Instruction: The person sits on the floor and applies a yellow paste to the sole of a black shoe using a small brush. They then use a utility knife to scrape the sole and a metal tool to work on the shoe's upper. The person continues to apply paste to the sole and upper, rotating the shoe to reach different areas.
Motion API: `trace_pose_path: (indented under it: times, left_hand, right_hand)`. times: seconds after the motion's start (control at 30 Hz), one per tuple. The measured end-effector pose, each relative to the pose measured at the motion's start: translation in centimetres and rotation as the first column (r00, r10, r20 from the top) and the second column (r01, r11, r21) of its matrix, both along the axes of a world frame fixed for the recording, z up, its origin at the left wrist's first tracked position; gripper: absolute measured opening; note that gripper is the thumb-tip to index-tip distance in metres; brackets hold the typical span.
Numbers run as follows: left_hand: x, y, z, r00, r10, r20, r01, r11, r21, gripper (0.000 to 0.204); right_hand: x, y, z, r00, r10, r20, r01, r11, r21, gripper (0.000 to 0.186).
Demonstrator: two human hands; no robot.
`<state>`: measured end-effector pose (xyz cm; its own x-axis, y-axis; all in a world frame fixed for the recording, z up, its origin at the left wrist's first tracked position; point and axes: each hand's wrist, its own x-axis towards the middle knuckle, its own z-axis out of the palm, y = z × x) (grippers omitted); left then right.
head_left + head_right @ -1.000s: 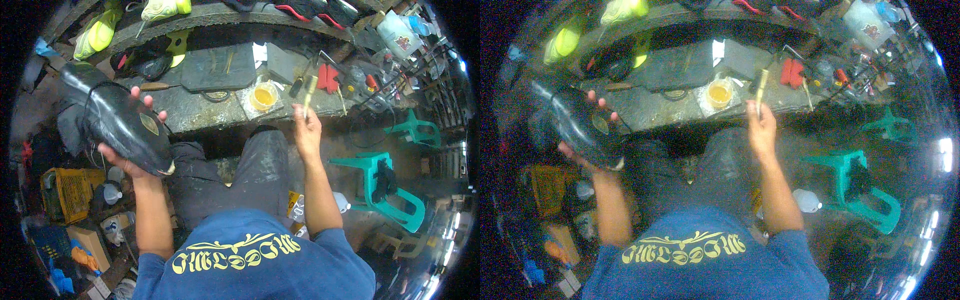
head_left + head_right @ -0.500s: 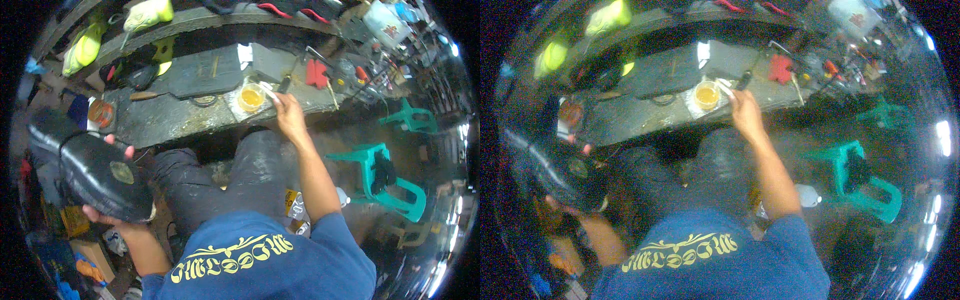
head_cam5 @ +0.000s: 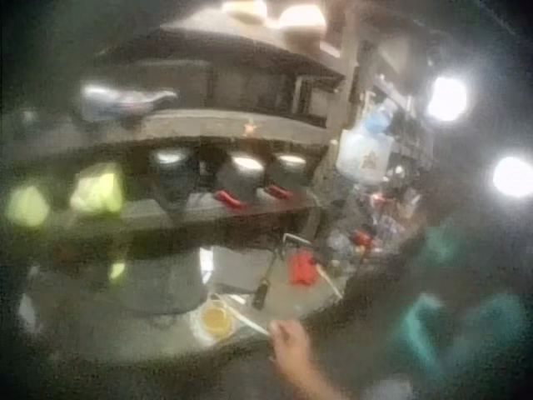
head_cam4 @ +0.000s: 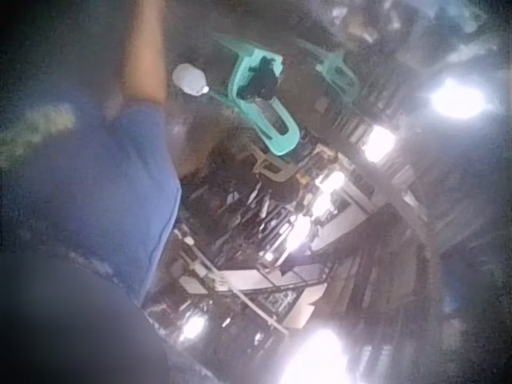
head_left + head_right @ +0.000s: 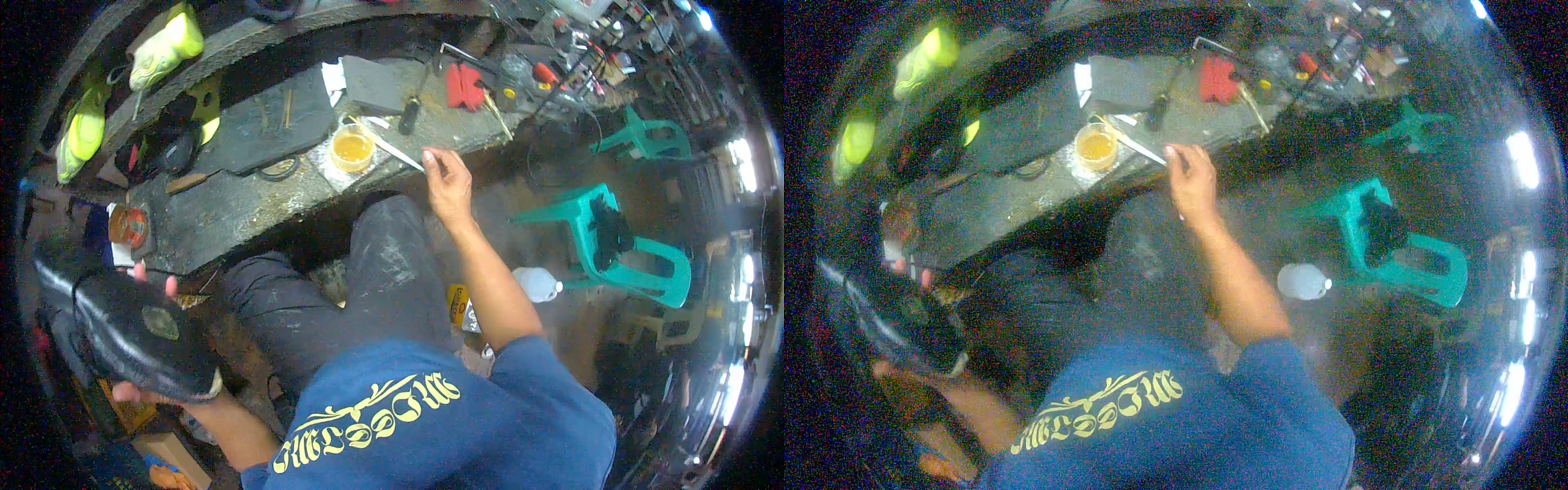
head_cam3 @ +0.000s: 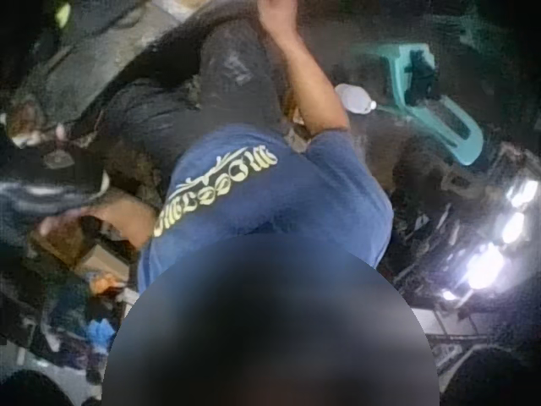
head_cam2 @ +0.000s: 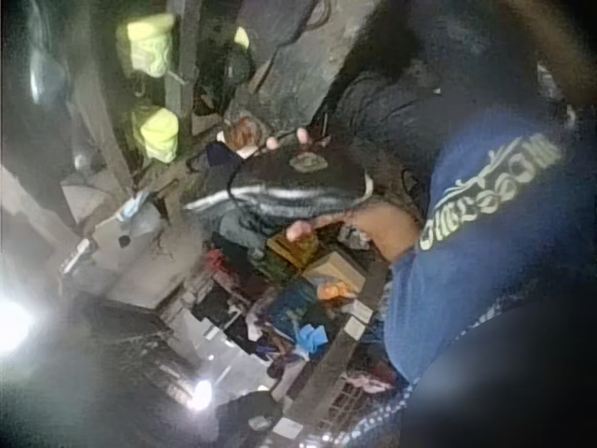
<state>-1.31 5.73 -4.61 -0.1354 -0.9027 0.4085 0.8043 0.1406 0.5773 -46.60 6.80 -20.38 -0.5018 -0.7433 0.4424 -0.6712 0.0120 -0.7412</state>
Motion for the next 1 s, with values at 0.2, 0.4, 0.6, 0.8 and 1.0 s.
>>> trace_pose_path:
  times: [0.2, 0.4, 0.6, 0.8, 1.0]
  left_hand:
    - [1.9, 0.4, -0.4, 0.935, 0.241, 0.261, -0.286, 0.946, 0.151, 0.117]
    - [1.9, 0.9, 0.5, 0.879, 0.371, 0.300, -0.393, 0.919, 0.016, 0.111]
    - [1.3, 1.9, 2.1, 0.786, 0.574, 0.228, -0.580, 0.813, -0.049, 0.105]
    - [3.2, 3.4, 1.5, 0.862, 0.450, 0.232, -0.473, 0.880, 0.049, 0.102]
    - [4.8, 3.6, 2.1, 0.923, 0.276, 0.269, -0.299, 0.953, 0.049, 0.107]
  right_hand:
    - [-6.6, 5.3, -9.9, 0.956, -0.218, 0.196, 0.143, 0.930, 0.339, 0.025]
    - [-16.1, 0.6, -15.0, 0.956, -0.280, -0.090, 0.289, 0.839, 0.461, 0.049]
    - [-22.6, -5.3, -21.3, 0.964, -0.084, -0.253, 0.172, 0.920, 0.352, 0.049]
    - [-21.3, -2.7, -22.1, 0.974, -0.165, 0.152, 0.104, 0.932, 0.346, 0.033]
    - [-17.1, -0.6, -17.8, 0.940, -0.337, 0.046, 0.276, 0.834, 0.478, 0.034]
